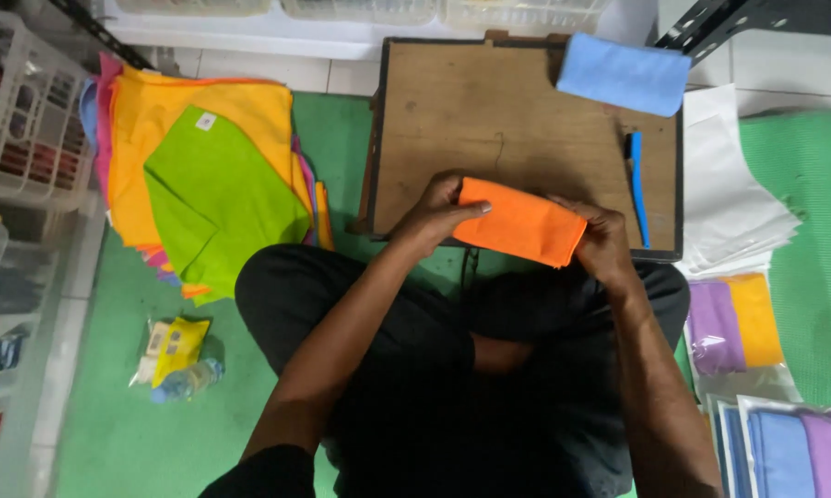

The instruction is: Inspecting and folding microfiber cloths using a small tool on a wooden board.

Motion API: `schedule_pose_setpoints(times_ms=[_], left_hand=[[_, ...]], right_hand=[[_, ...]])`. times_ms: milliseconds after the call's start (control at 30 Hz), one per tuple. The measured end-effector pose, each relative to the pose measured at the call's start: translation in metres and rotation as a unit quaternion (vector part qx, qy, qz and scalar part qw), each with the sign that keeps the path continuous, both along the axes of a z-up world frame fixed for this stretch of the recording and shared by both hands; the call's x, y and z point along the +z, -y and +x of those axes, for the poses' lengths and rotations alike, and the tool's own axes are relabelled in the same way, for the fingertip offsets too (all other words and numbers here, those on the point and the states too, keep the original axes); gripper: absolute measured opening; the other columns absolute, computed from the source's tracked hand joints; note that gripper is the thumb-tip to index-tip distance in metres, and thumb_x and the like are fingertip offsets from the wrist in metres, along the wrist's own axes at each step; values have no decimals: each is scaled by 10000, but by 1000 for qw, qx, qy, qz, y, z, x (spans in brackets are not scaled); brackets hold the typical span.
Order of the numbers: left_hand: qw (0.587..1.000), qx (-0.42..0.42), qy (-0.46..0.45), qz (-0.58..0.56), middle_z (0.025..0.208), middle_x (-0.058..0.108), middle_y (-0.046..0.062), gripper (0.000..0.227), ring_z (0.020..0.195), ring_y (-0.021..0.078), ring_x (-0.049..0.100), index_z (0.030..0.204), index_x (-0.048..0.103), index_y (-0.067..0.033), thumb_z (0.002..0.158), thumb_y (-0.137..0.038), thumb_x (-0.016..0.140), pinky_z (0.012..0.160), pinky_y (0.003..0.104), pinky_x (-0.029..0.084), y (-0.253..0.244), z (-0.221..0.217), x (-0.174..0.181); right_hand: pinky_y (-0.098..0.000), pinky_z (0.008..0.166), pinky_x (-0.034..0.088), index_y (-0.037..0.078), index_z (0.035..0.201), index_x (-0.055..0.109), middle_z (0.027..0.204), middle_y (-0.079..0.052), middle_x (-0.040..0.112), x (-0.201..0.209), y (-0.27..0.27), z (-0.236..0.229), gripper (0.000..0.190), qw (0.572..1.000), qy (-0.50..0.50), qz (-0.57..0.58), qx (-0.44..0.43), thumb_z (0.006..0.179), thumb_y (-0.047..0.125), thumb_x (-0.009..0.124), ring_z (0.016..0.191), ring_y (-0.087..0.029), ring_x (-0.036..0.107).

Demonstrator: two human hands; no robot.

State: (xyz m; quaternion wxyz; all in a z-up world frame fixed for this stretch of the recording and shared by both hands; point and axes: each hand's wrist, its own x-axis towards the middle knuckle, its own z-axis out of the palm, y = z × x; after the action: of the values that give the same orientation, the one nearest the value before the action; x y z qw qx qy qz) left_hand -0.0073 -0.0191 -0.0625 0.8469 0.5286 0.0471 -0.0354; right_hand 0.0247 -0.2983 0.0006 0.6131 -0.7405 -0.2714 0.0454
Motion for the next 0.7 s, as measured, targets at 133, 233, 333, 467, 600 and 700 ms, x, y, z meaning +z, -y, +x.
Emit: schedule_pose_setpoints(times_ms=[133,233,333,467,600,700], left_hand=[[998,-17,-67,-6,867,688,33,291,769,134,687,1036,706,-21,803,-55,877,586,263,578,0,-11,25],[993,-32,-106,-38,902,692,61,347,818,193,747,1096,688,-4,811,-58,879,637,331,640,-5,-11,36],[991,-41,-117,-45,903,671,119,418,778,248,755,1131,664,33,806,-101,891,612,366,666,2,-21,67],[993,-33,-107,-46,904,641,138,458,768,269,750,1151,650,57,793,-98,889,593,375,667,-3,-13,88],[991,-30,-120,-52,911,643,114,455,765,222,740,1141,650,43,813,-171,881,597,318,651,2,-17,92],[987,-33,-151,-50,947,609,98,432,807,233,741,1191,624,-2,918,-301,774,632,348,663,0,-8,67]], right_hand=[[-475,1066,505,-100,1146,720,1141,-249,723,-2,3,-1,289,999,-33,10,15,863,-109,779,1157,-298,662],[-529,1088,488,-133,1251,677,1180,-304,692,0,1,2,348,1000,-4,5,24,909,-190,700,1171,-377,650],[-527,1115,488,-113,1239,688,1179,-270,700,23,-4,-16,299,998,-22,22,48,948,-183,674,1184,-335,647],[-563,1153,463,-113,1196,700,1192,-274,691,43,-23,-8,239,996,-20,56,63,959,-127,667,1210,-342,633],[-602,1161,450,-115,1172,701,1182,-286,692,41,-20,-11,226,993,-53,84,61,955,-103,641,1186,-370,655],[-559,1099,485,-101,1199,703,1132,-253,714,30,-10,-8,261,995,-73,44,55,944,-115,648,1143,-327,660]])
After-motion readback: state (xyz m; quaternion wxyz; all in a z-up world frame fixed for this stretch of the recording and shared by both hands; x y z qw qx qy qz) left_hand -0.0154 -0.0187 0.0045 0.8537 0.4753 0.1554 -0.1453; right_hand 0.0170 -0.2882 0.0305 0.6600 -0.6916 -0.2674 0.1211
